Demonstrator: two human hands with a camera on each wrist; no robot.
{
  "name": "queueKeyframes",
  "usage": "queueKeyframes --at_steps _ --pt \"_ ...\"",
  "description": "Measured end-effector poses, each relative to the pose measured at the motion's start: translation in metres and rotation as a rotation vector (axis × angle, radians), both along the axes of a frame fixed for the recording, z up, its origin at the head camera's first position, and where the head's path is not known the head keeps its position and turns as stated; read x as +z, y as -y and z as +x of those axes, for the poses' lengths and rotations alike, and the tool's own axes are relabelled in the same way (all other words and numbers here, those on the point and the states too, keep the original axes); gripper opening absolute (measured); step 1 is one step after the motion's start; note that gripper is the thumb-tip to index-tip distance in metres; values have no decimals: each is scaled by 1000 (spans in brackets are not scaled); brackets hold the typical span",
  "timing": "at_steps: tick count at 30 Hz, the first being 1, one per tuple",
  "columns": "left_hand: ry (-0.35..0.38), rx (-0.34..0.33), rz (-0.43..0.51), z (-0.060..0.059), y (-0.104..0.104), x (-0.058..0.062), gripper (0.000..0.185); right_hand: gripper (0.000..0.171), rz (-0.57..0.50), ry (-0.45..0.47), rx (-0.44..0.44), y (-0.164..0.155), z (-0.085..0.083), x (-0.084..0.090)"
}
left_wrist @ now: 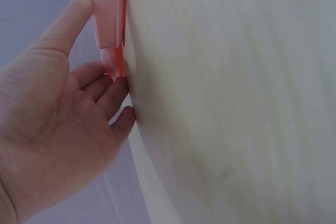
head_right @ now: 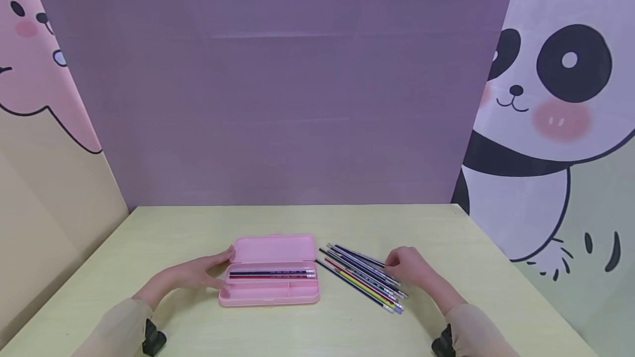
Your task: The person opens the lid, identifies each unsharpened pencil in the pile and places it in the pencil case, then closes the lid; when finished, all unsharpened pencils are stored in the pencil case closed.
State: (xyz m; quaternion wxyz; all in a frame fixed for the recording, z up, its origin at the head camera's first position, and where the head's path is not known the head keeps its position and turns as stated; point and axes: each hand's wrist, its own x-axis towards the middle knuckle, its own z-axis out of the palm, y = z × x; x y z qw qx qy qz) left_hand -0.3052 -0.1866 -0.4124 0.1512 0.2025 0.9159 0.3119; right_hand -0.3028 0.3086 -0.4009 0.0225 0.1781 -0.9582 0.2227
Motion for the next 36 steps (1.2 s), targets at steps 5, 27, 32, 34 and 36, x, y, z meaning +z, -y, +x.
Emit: queueKeyframes --at_steps 5,27,32,34,36 --pt "2 -6 12 0 0 0 100 7 -45 -4 -10 0 2 1" --pt "-10 -30 4 3 0 4 97 7 -164 -120 126 9 4 7" --pt "-2 -24 7 3 0 3 97 11 -177 -122 106 15 3 9" --pt "-4 -23 5 3 0 4 97 11 -181 -135 115 17 4 10" --pt "-7 -24 3 3 0 4 97 11 -188 -147 122 21 4 13"
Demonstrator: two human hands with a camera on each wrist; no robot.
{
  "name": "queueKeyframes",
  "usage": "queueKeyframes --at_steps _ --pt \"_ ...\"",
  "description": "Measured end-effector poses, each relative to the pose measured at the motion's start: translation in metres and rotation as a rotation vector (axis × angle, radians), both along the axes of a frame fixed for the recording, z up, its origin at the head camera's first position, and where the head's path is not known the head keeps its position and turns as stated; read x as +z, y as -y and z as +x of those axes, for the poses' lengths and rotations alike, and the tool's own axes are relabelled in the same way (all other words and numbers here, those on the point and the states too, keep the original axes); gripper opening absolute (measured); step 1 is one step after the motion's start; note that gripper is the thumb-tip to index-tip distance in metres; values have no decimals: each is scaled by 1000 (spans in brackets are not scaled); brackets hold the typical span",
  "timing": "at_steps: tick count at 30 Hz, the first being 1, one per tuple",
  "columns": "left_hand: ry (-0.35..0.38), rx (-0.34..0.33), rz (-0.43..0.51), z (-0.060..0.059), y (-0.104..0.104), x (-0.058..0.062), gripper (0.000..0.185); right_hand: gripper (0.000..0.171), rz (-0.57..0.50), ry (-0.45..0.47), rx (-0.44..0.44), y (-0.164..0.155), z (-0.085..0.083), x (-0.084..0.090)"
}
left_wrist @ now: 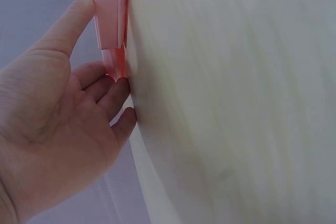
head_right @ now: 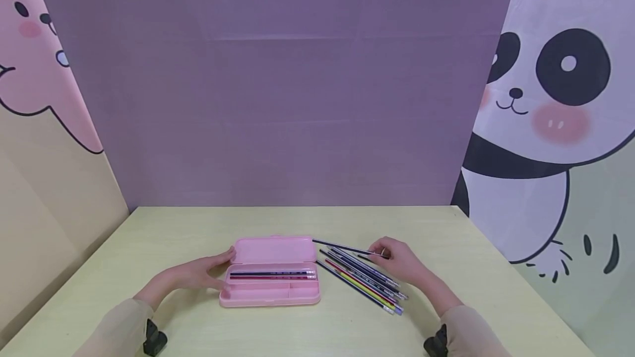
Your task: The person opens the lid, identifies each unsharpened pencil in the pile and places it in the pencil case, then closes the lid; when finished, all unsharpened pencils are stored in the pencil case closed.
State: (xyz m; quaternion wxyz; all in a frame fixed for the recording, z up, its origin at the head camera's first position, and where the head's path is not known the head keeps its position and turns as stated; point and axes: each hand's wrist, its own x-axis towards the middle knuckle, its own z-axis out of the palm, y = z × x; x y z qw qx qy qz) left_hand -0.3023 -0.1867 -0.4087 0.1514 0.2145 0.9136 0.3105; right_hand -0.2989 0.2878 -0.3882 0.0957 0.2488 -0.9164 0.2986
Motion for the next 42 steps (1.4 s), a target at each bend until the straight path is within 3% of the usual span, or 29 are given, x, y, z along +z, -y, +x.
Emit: queueKeyframes --at_steps 15,30,42 --pt "-8 11 -8 3 -1 2 96 8 -43 28 54 34 0 7" --pt "-9 16 -16 4 -2 3 95 5 -59 -87 171 75 -7 3" --pt "14 44 -17 2 -4 2 97 4 -52 -94 206 112 -9 6"
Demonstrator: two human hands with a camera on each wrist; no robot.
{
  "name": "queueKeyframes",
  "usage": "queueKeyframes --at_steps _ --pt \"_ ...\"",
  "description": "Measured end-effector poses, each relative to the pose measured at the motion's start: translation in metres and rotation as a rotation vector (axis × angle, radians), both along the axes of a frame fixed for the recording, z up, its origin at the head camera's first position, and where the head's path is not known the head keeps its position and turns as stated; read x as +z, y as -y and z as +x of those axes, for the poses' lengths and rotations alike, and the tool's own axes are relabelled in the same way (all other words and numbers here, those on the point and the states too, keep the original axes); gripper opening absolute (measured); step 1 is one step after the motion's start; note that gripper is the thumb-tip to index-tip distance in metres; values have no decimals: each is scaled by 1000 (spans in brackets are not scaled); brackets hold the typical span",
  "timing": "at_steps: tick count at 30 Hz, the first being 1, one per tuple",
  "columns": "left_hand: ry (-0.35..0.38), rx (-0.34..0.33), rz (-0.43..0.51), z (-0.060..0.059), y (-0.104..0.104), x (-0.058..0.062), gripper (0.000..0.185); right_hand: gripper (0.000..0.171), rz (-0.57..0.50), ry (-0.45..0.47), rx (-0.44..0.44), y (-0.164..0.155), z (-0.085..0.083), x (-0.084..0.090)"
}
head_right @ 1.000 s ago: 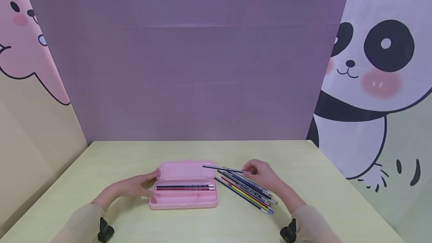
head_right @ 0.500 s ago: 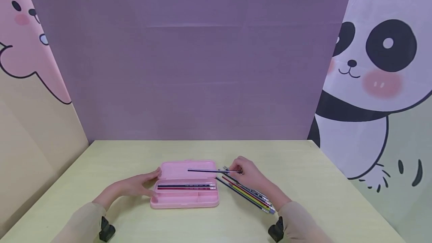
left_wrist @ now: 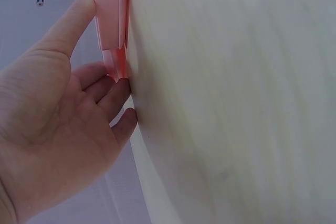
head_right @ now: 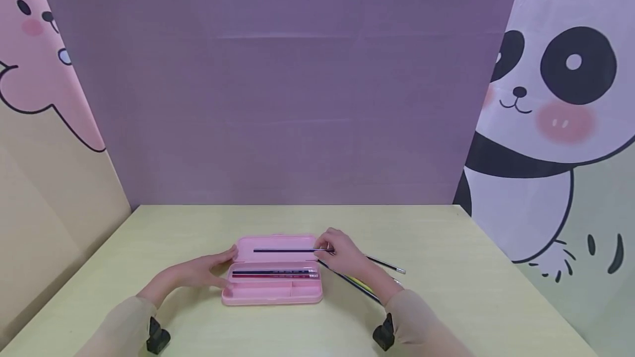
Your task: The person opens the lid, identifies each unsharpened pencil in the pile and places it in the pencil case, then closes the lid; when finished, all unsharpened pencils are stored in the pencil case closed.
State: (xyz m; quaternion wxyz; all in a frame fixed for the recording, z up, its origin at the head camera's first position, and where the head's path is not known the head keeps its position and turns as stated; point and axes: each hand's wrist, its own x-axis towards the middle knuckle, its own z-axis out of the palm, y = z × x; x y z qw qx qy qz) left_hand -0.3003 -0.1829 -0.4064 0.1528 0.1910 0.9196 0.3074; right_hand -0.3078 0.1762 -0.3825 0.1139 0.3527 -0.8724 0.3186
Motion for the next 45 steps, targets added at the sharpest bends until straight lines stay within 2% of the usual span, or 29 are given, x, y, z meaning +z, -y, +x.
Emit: queueKeyframes --at_steps 9,21,36,45 --pt "-6 -8 1 -2 1 0 97 6 25 52 19 18 -2 -4" --pt "2 4 2 -4 2 0 97 10 146 173 39 28 -3 -2" --pt "-1 -9 1 -4 4 -3 97 12 192 130 91 43 -14 -8" --pt "-15 -23 -13 -3 4 -3 95 8 235 97 78 52 -18 -15"
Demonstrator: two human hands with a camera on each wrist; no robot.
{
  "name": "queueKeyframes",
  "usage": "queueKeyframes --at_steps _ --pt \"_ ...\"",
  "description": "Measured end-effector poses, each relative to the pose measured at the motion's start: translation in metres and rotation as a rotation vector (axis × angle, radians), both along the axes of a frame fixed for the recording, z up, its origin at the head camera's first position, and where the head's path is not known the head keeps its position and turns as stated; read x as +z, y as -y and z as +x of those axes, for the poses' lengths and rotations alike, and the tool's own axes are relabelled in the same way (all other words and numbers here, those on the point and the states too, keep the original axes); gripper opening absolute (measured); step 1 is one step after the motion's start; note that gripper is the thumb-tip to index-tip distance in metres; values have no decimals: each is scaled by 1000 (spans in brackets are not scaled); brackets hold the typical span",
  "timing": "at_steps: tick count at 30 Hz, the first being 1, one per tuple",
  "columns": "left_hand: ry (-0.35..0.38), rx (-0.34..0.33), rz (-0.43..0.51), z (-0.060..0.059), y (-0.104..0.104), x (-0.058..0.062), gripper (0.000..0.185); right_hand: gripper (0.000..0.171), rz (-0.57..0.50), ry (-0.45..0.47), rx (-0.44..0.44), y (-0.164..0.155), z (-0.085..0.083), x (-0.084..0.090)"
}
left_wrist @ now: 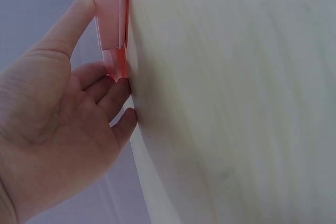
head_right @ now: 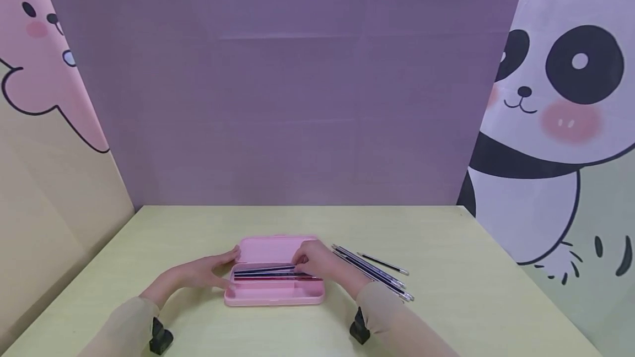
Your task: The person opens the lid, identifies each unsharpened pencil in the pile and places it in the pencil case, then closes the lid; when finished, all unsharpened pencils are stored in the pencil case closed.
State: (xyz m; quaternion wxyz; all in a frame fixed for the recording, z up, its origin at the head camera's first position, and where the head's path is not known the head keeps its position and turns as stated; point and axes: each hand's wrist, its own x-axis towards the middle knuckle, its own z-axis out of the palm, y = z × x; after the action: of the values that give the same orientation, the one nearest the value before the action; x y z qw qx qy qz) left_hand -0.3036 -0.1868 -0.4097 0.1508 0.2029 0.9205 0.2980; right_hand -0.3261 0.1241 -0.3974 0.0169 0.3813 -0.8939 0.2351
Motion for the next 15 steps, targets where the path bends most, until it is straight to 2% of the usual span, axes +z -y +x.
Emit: queueKeyframes --at_steps 9,15 --pt "10 27 -1 -1 -3 0 98 3 -9 -15 -35 -2 0 1" --pt "10 24 -3 0 -3 1 98 4 -55 41 -47 -7 1 3"
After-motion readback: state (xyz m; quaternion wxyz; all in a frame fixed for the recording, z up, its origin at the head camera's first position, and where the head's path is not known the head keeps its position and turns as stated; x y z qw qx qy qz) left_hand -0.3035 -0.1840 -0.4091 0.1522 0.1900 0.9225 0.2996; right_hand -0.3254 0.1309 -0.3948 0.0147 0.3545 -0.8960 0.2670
